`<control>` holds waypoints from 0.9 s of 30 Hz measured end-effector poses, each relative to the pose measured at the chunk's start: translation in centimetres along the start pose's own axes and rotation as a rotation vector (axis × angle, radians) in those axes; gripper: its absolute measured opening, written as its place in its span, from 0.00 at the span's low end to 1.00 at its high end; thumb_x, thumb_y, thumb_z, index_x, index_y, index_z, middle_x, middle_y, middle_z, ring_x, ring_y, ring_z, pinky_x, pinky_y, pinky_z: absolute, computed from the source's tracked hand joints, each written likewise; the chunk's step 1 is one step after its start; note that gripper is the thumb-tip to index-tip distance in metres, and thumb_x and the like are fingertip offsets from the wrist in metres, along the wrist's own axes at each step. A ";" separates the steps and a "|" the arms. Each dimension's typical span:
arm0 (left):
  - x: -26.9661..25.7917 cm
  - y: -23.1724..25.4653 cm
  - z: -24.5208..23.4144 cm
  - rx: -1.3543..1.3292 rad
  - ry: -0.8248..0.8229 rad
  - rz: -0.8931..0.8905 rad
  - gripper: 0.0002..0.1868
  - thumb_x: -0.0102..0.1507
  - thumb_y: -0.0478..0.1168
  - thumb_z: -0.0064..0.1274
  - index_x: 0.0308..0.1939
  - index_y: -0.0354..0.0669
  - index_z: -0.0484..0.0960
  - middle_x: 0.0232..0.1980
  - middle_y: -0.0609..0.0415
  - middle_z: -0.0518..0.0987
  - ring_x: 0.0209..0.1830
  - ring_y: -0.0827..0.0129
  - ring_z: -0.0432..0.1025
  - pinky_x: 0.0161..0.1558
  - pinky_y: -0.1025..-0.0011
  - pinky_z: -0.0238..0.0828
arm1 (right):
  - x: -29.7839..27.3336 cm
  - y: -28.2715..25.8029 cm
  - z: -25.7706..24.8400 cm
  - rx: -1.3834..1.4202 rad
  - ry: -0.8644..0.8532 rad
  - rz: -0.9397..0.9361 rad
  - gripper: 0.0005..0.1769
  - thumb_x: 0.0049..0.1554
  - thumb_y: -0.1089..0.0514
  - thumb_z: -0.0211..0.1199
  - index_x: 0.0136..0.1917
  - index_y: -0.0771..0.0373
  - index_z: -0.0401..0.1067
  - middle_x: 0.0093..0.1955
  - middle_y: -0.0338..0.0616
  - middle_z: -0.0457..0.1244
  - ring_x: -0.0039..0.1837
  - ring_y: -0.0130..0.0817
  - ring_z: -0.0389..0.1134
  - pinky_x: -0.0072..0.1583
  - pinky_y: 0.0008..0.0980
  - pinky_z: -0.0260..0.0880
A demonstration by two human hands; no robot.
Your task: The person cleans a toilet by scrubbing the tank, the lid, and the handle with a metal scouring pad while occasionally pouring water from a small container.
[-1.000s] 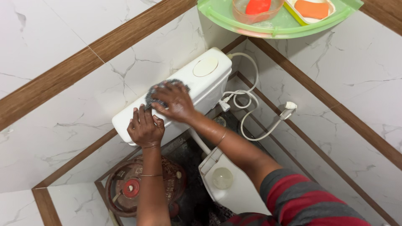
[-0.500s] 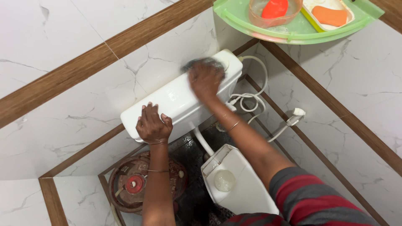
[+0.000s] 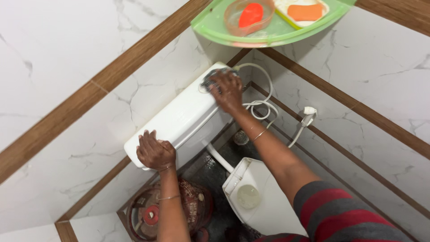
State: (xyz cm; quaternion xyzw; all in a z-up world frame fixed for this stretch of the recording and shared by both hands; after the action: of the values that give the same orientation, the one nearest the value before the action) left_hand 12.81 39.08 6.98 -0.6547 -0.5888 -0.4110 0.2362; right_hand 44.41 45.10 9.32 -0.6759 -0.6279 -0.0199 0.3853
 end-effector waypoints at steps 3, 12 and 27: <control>0.1 1.4 1.1 0.022 -0.079 -0.055 0.23 0.69 0.45 0.34 0.56 0.42 0.83 0.66 0.47 0.79 0.73 0.51 0.68 0.74 0.50 0.54 | 0.6 5.5 1.1 0.102 0.061 0.119 0.26 0.67 0.35 0.45 0.70 0.48 0.68 0.81 0.47 0.52 0.84 0.55 0.43 0.80 0.61 0.41; 4.1 18.6 9.4 0.032 -0.681 0.234 0.46 0.69 0.72 0.34 0.79 0.44 0.54 0.78 0.28 0.56 0.77 0.28 0.46 0.75 0.42 0.42 | -1.4 6.3 2.8 0.337 0.292 0.342 0.30 0.69 0.38 0.43 0.77 0.54 0.56 0.85 0.62 0.38 0.84 0.63 0.37 0.77 0.62 0.41; 5.6 22.2 12.5 0.079 -0.758 0.359 0.54 0.60 0.76 0.45 0.81 0.58 0.46 0.79 0.31 0.52 0.77 0.29 0.49 0.73 0.43 0.47 | 6.5 29.5 8.7 0.670 0.240 0.675 0.34 0.66 0.37 0.47 0.72 0.65 0.63 0.71 0.55 0.62 0.70 0.49 0.64 0.67 0.41 0.63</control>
State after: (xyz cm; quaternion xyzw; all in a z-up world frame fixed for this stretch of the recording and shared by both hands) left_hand 37.31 47.84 8.54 -0.8421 -0.5261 -0.0706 0.0958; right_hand 67.27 57.80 -8.10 -0.6734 -0.2970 0.2315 0.6362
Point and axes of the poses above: each hand's wrist, its own x-axis towards the middle knuckle, its own z-axis out of the palm, y = z × x, the point moved 7 cm from there along x, towards the middle knuckle
